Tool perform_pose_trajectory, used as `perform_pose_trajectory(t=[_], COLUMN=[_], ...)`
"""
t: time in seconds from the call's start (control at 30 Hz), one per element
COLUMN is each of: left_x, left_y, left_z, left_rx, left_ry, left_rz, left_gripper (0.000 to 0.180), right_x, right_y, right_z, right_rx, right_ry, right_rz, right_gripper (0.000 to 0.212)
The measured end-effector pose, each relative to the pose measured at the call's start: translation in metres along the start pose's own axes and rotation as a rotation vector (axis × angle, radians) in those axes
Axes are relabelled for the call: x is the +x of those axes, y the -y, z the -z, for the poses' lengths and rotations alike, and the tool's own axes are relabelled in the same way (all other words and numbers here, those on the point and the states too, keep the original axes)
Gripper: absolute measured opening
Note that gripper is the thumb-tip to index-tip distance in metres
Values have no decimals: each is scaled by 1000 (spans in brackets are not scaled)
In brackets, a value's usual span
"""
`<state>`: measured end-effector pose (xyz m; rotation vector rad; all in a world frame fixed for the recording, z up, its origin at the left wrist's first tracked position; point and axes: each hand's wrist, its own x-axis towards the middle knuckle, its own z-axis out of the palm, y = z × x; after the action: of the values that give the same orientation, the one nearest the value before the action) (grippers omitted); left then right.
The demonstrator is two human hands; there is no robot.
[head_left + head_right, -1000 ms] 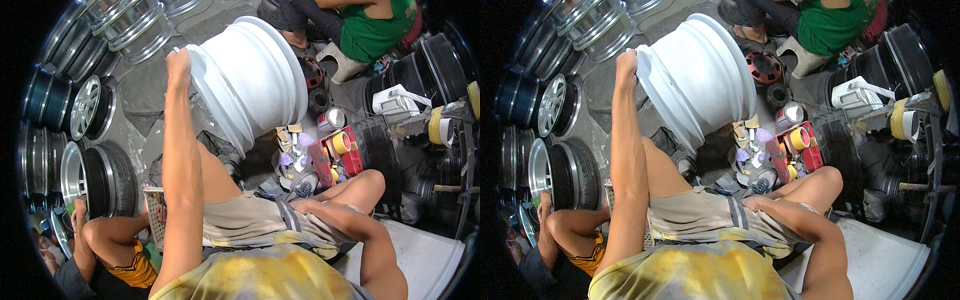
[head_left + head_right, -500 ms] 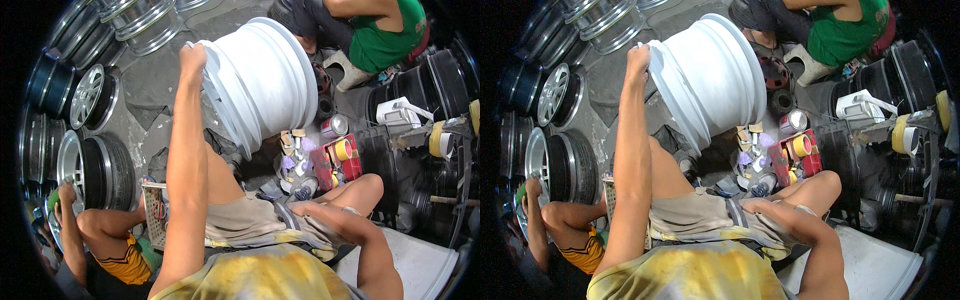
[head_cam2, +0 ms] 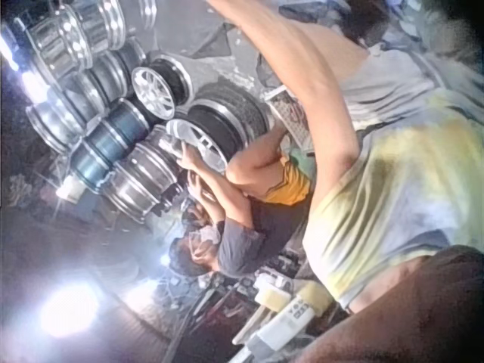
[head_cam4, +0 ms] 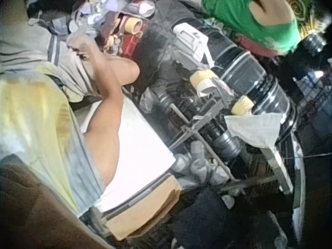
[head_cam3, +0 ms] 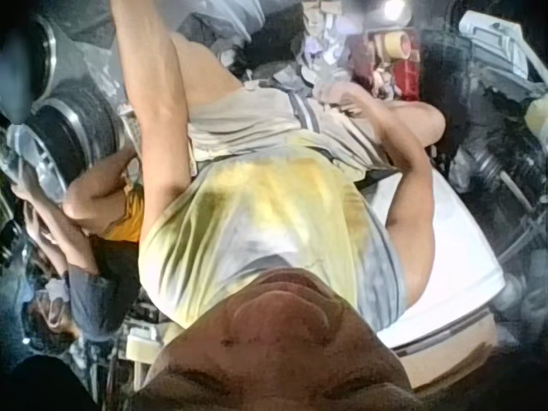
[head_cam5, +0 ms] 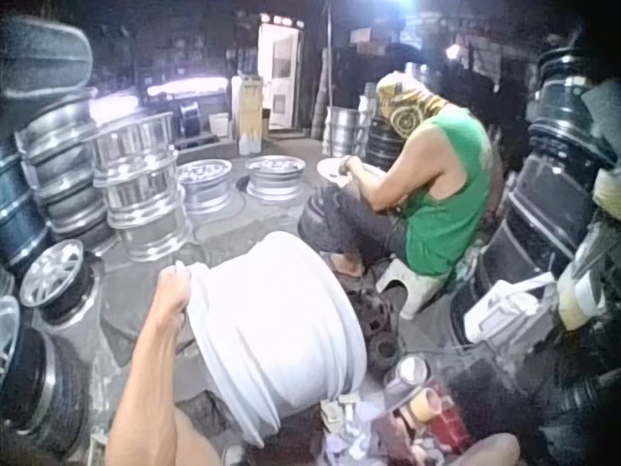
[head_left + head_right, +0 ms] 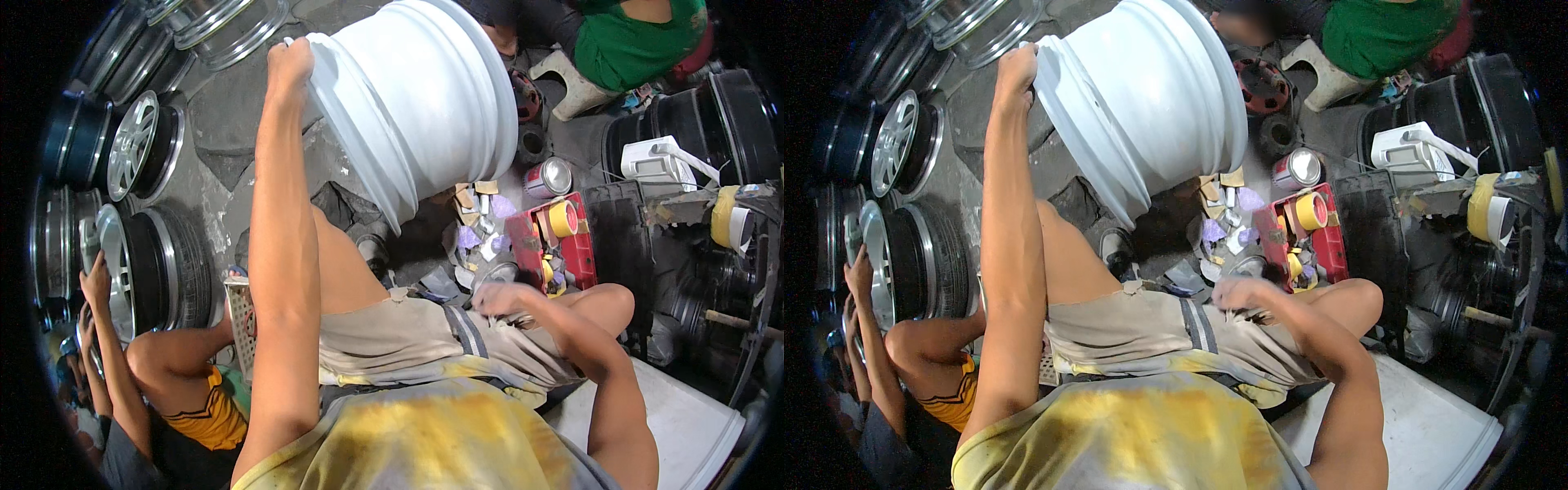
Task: The person sits on the floor and manually sands a white-painted wheel rim using a piece of sandpaper. They rotate the rim to sand different sections of the outer barrel and rim edge, occasionally pausing to inspect the surface.
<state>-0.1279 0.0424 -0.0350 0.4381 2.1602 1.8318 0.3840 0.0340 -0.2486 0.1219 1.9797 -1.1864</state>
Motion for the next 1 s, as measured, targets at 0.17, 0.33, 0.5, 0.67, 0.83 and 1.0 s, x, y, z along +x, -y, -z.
perform_pose_trajectory(t=[0.17, 0.33, 0.5, 0.67, 0.83, 1.0], left_x=[6, 6, 2, 12, 8, 0], left_y=[2, 0, -9, 1, -5, -10], left_z=[2, -9, -4, 6, 0, -4], left_rx=[-78, -46, -9, -51, -37, -15], left_ry=[103, 40, 68, 75, 60, 77], left_rz=[58, 64, 46, 93, 53, 35], left_gripper=[45, 48, 41, 39, 39, 37], right_x=[13, 100, 138, 85, 58, 78], right_y=[0, 18, 5, 4, -79, -122], right_z=[42, -16, -58, -4, 51, 42], right_rx=[-202, -795, -666, 142, -55, -342], right_ry=[-469, -725, -766, -657, -1231, -1203], right_rz=[-330, -186, -266, -316, -551, -596], right_gripper=[42, 26, 18, 30, 26, 30])
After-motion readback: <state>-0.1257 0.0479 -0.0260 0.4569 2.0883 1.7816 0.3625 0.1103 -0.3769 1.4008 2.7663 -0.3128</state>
